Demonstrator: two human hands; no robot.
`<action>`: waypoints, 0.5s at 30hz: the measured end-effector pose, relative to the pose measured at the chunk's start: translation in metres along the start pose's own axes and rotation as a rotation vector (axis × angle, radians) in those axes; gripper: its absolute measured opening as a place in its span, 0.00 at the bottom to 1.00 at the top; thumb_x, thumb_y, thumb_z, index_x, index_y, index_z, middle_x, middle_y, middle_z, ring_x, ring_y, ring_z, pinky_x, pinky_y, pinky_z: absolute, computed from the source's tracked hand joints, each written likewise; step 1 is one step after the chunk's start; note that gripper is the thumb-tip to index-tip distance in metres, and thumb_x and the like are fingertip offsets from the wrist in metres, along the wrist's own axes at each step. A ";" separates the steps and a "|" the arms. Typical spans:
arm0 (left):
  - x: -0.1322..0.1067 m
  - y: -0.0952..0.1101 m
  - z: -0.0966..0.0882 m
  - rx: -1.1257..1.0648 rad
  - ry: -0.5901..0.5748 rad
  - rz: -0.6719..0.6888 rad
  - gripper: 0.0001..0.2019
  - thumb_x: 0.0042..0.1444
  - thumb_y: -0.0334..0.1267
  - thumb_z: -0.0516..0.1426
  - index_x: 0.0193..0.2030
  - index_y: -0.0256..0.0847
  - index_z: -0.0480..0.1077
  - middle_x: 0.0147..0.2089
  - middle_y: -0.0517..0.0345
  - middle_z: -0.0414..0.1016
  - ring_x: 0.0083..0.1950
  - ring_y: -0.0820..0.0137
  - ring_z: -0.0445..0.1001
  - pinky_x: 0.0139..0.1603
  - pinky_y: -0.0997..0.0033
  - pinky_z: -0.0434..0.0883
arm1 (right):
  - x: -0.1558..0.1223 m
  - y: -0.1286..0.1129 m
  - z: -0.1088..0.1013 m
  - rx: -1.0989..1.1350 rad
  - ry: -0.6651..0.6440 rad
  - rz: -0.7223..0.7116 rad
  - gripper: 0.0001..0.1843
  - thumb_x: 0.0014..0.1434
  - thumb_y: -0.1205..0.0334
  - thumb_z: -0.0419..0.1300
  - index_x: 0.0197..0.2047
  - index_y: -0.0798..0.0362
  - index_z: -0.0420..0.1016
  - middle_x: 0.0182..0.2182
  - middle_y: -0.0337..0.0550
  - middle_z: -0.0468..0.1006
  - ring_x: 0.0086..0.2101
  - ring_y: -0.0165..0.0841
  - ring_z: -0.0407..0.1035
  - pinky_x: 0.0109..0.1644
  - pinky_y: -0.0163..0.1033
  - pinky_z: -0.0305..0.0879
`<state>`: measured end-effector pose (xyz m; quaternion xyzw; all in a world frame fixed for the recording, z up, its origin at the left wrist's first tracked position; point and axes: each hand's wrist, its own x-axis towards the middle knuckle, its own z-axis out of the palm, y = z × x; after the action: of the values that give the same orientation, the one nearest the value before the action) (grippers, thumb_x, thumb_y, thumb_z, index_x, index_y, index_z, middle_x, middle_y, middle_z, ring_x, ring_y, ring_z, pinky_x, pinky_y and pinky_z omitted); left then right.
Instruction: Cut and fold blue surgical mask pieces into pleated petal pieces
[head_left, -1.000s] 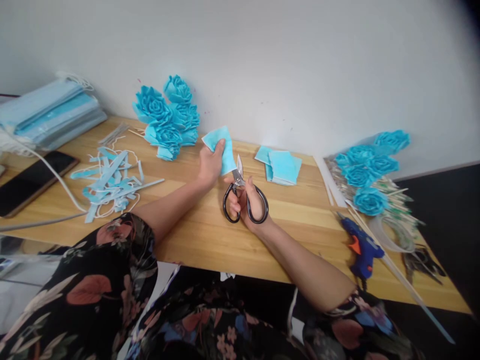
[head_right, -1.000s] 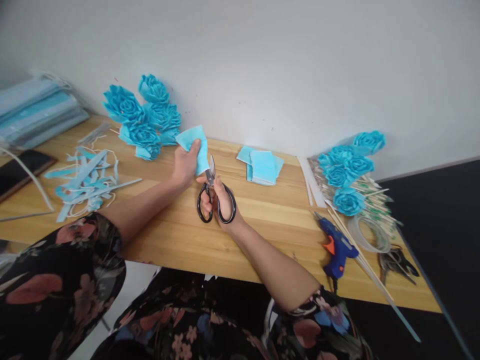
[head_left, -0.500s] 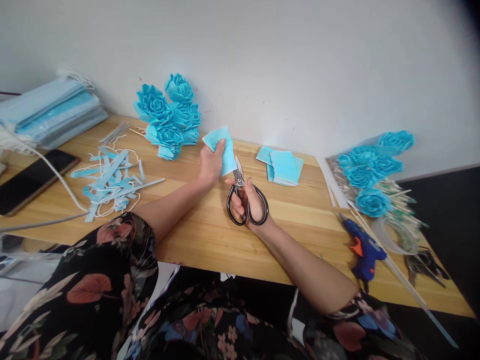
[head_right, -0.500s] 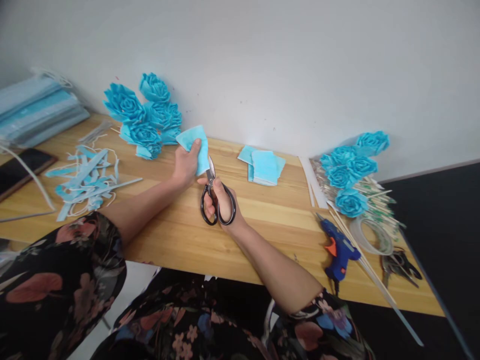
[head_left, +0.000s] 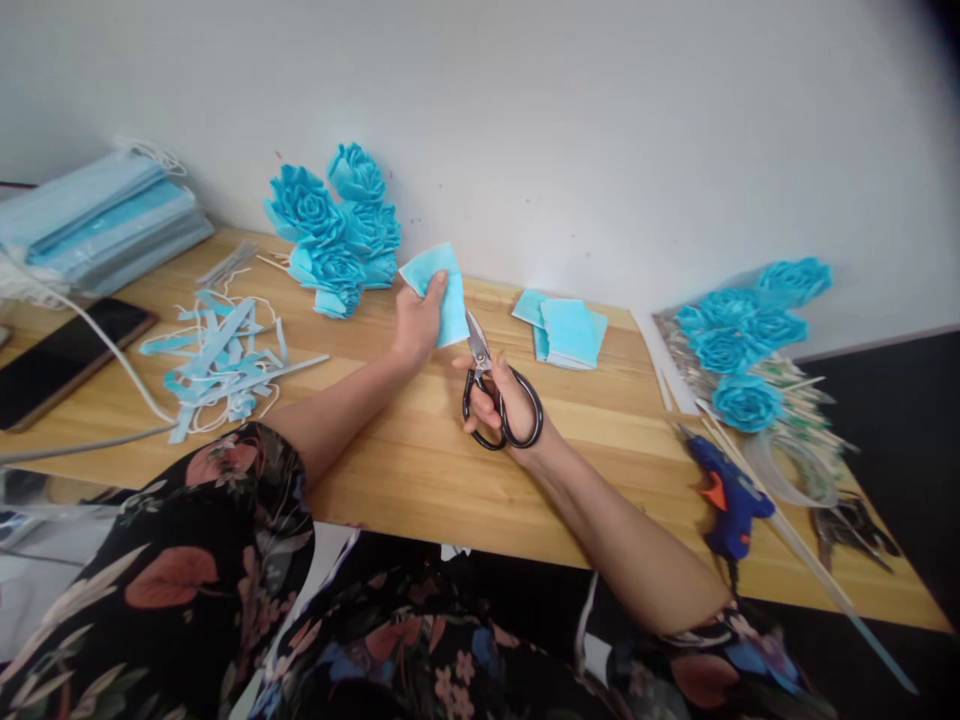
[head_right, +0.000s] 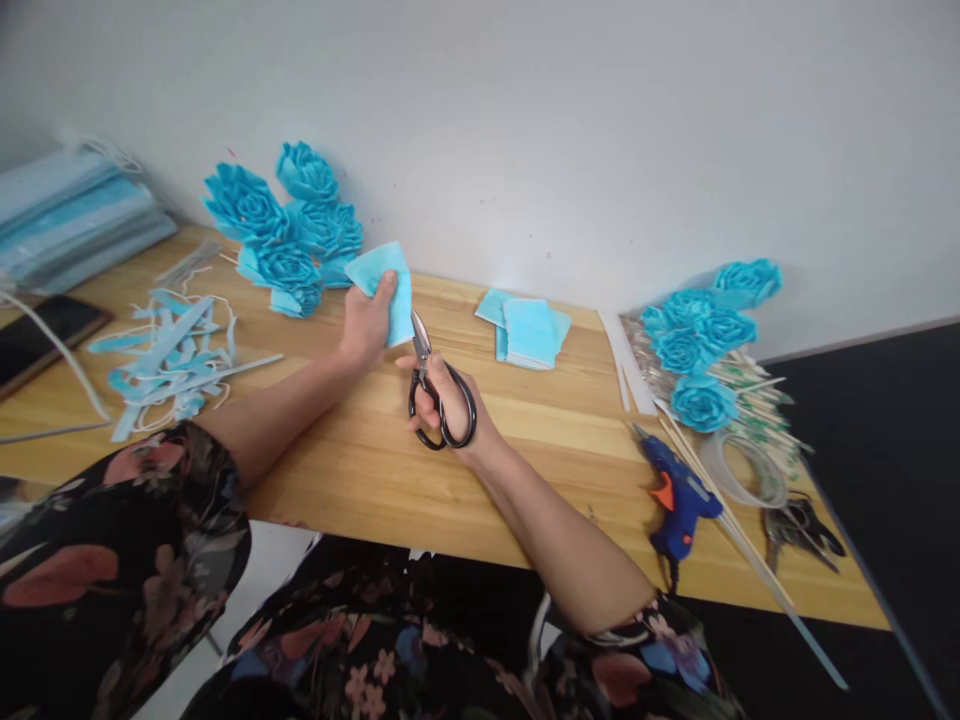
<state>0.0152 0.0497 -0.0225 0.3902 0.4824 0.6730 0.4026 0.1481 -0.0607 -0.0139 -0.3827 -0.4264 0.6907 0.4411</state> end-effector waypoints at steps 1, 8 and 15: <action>0.000 0.000 0.000 0.001 -0.005 0.007 0.18 0.54 0.52 0.64 0.29 0.40 0.67 0.26 0.61 0.69 0.33 0.71 0.72 0.35 0.72 0.70 | 0.000 -0.002 0.000 0.008 -0.014 0.008 0.38 0.56 0.28 0.55 0.50 0.55 0.76 0.16 0.26 0.60 0.14 0.21 0.50 0.25 0.34 0.72; -0.001 -0.002 -0.001 -0.012 -0.029 0.002 0.19 0.53 0.54 0.63 0.29 0.40 0.67 0.25 0.59 0.70 0.32 0.70 0.73 0.32 0.73 0.71 | 0.000 -0.008 0.002 0.106 -0.120 0.058 0.41 0.52 0.23 0.55 0.54 0.48 0.70 0.19 0.29 0.67 0.16 0.24 0.54 0.35 0.42 0.76; 0.001 0.002 -0.003 -0.008 0.007 0.029 0.18 0.53 0.53 0.64 0.30 0.41 0.68 0.29 0.57 0.73 0.38 0.67 0.76 0.39 0.71 0.73 | 0.002 -0.007 -0.003 0.100 -0.173 0.099 0.35 0.55 0.26 0.54 0.47 0.48 0.70 0.18 0.29 0.67 0.16 0.23 0.53 0.35 0.43 0.77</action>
<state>0.0121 0.0493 -0.0208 0.3931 0.4754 0.6822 0.3926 0.1525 -0.0561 -0.0086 -0.3195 -0.4085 0.7626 0.3867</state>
